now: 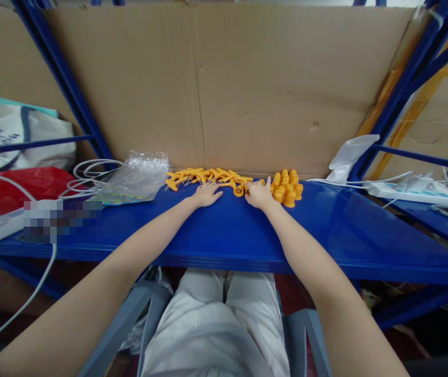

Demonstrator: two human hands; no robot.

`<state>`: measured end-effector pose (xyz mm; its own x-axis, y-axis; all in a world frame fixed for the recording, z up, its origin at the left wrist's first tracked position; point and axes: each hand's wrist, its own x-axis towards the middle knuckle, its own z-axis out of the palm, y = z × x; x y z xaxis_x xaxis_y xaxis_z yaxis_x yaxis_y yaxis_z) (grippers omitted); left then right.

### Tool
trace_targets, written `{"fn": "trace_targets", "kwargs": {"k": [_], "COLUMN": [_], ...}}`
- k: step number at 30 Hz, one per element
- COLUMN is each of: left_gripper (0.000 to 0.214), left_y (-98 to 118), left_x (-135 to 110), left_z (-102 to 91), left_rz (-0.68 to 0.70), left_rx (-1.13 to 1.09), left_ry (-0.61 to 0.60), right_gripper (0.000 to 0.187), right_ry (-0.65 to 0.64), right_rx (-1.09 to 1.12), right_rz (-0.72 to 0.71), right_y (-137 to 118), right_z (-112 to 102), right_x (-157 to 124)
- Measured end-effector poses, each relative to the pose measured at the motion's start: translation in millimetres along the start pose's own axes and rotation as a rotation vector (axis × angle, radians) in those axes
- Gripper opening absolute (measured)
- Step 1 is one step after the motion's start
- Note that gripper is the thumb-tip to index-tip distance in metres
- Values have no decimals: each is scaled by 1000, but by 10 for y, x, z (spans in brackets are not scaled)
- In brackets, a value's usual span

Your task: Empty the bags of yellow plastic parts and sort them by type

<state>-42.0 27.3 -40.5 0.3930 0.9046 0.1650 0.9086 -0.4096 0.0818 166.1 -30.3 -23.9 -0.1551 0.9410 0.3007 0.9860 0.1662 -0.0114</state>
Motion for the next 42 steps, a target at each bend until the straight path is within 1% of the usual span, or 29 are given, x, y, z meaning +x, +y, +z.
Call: {"fn": "trace_targets", "kwargs": {"k": [4, 9, 16, 20, 24, 27, 30, 36, 38, 42], "left_gripper": [47, 29, 16, 15, 14, 16, 24, 39, 43, 47], "left_y": [1, 32, 61, 62, 22, -16, -27, 26, 37, 45], "left_x": [-15, -49, -75, -69, -39, -18, -22, -67, -75, -79], "left_z": [-7, -62, -78, -66, -78, -112, -161, -263, -282, -274], "left_rz": [10, 52, 52, 59, 106, 106, 76, -4, -13, 4], "left_rx": [15, 20, -6, -21, -93, -230, -368, -487, -548, -665], "left_ry": [75, 151, 219, 319, 448, 488, 512, 576, 577, 540], "right_gripper": [43, 51, 46, 45, 48, 53, 57, 58, 57, 55], "right_ry": [-9, -12, -29, -25, -16, -17, -21, -39, -23, 32], "right_rx": [-4, 1, -3, -6, 9, 25, 34, 67, 86, 144], "right_rz": [7, 10, 13, 13, 7, 1, -4, -16, -36, -79], "right_y": [-4, -10, -18, -12, 5, 20, 25, 12, 14, 34], "right_z": [-12, -22, -40, -34, -14, 6, 19, 10, 14, 54], "right_x": [-6, -17, -26, -22, -11, -1, 5, 14, 21, 47]}}
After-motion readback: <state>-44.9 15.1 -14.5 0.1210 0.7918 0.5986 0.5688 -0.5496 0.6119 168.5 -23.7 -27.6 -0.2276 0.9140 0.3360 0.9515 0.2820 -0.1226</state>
